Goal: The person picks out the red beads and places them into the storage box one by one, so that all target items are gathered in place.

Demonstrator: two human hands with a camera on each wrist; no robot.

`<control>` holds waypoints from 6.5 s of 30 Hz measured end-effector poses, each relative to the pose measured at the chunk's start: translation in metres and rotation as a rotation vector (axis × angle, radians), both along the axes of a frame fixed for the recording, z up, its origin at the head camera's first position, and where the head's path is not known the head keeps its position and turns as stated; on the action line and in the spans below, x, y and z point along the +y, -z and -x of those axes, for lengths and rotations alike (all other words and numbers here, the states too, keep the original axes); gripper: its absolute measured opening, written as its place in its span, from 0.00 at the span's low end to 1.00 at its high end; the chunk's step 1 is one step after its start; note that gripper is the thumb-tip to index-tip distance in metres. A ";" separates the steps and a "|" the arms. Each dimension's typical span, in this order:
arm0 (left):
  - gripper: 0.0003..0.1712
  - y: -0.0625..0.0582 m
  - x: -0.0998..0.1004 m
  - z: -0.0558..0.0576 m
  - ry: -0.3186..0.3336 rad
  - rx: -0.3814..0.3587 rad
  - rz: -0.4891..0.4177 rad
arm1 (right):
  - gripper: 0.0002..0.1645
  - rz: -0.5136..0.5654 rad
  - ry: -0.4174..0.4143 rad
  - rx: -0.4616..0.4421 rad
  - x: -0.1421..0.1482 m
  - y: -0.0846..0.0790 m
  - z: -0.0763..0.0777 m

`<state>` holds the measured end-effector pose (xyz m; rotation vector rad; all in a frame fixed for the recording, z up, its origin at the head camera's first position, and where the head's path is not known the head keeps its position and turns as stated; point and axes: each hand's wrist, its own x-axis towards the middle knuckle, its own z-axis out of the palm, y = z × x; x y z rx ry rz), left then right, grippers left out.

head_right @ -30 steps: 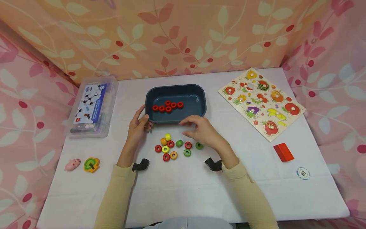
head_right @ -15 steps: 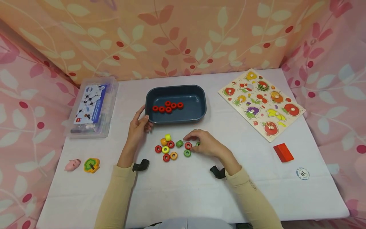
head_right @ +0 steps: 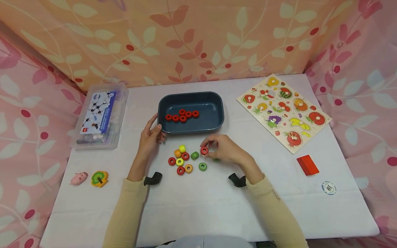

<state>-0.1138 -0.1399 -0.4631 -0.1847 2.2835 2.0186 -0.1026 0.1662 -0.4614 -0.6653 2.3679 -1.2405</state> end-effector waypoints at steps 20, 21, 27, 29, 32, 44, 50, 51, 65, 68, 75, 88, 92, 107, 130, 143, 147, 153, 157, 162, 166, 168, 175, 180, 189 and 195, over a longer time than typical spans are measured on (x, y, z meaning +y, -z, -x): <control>0.30 0.000 0.000 0.001 -0.001 -0.002 -0.014 | 0.19 -0.010 0.240 0.147 -0.024 -0.023 0.081; 0.30 0.000 0.000 0.001 0.000 -0.002 -0.016 | 0.19 -0.031 0.247 0.137 -0.026 -0.022 0.086; 0.30 0.000 0.000 0.002 -0.001 0.001 -0.014 | 0.19 -0.114 0.193 0.112 -0.041 -0.013 0.102; 0.30 0.000 0.000 0.002 0.000 0.000 -0.014 | 0.19 -0.141 0.158 0.122 -0.046 -0.009 0.106; 0.30 0.000 0.001 0.001 0.001 -0.001 -0.020 | 0.20 -0.155 0.131 0.117 -0.051 -0.004 0.108; 0.30 0.002 0.001 0.001 0.006 -0.001 -0.019 | 0.22 -0.214 0.128 0.069 -0.062 0.006 0.116; 0.30 0.002 0.001 -0.001 0.009 0.008 -0.016 | 0.22 -0.170 0.133 0.059 -0.059 0.001 0.111; 0.30 0.002 0.001 -0.001 0.010 0.011 -0.012 | 0.21 -0.148 0.137 0.063 -0.058 0.000 0.109; 0.30 0.002 0.000 0.000 0.018 0.031 -0.008 | 0.09 0.217 0.145 0.087 -0.046 -0.019 0.022; 0.29 0.002 0.000 0.001 0.019 0.033 -0.002 | 0.10 0.195 0.142 0.082 -0.046 -0.017 0.002; 0.29 0.003 0.000 0.001 0.013 0.029 0.004 | 0.18 0.093 0.069 0.070 -0.048 0.012 -0.015; 0.29 0.000 0.001 0.001 0.016 0.027 0.004 | 0.21 -0.065 0.025 0.093 -0.068 0.030 -0.018; 0.29 0.000 0.001 0.000 0.008 0.021 0.006 | 0.19 -0.081 0.023 0.130 -0.070 0.032 -0.017; 0.29 -0.001 0.000 0.001 0.009 0.016 0.015 | 0.19 0.073 0.070 0.189 -0.049 -0.008 0.004; 0.27 0.034 -0.004 0.010 -0.031 0.044 0.013 | 0.19 -0.185 0.202 0.103 -0.043 -0.013 0.098; 0.29 0.003 0.001 0.002 0.000 -0.004 0.006 | 0.19 -0.242 0.231 0.055 -0.052 -0.007 0.110; 0.29 0.018 -0.002 0.007 -0.005 -0.002 0.000 | 0.19 -0.223 0.229 0.052 -0.051 -0.007 0.110; 0.28 0.033 -0.004 0.010 -0.013 0.020 0.001 | 0.18 -0.153 0.205 0.054 -0.050 -0.008 0.102; 0.28 0.035 -0.004 0.009 -0.016 0.038 0.005 | 0.18 -0.048 0.192 0.077 -0.050 -0.015 0.086; 0.28 0.035 -0.004 0.010 -0.021 0.055 0.008 | 0.18 0.058 0.108 0.138 -0.059 -0.026 0.053; 0.27 0.034 -0.005 0.010 -0.014 0.049 0.016 | 0.18 0.090 0.029 0.150 -0.069 -0.029 0.025; 0.28 0.033 -0.005 0.011 -0.008 0.047 0.015 | 0.17 0.095 0.000 0.151 -0.074 -0.028 0.013; 0.29 0.030 -0.006 0.011 0.005 0.057 -0.018 | 0.19 -0.046 -0.131 0.166 -0.095 -0.007 -0.009; 0.30 0.012 -0.003 0.006 0.023 0.049 -0.019 | 0.21 -0.114 -0.150 0.223 -0.108 0.009 -0.013; 0.30 0.001 -0.001 0.002 0.020 0.054 -0.018 | 0.17 -0.185 -0.163 0.303 -0.120 0.024 -0.016; 0.29 0.003 -0.002 0.002 0.022 0.056 -0.020 | 0.17 -0.139 -0.165 0.276 -0.118 0.023 -0.016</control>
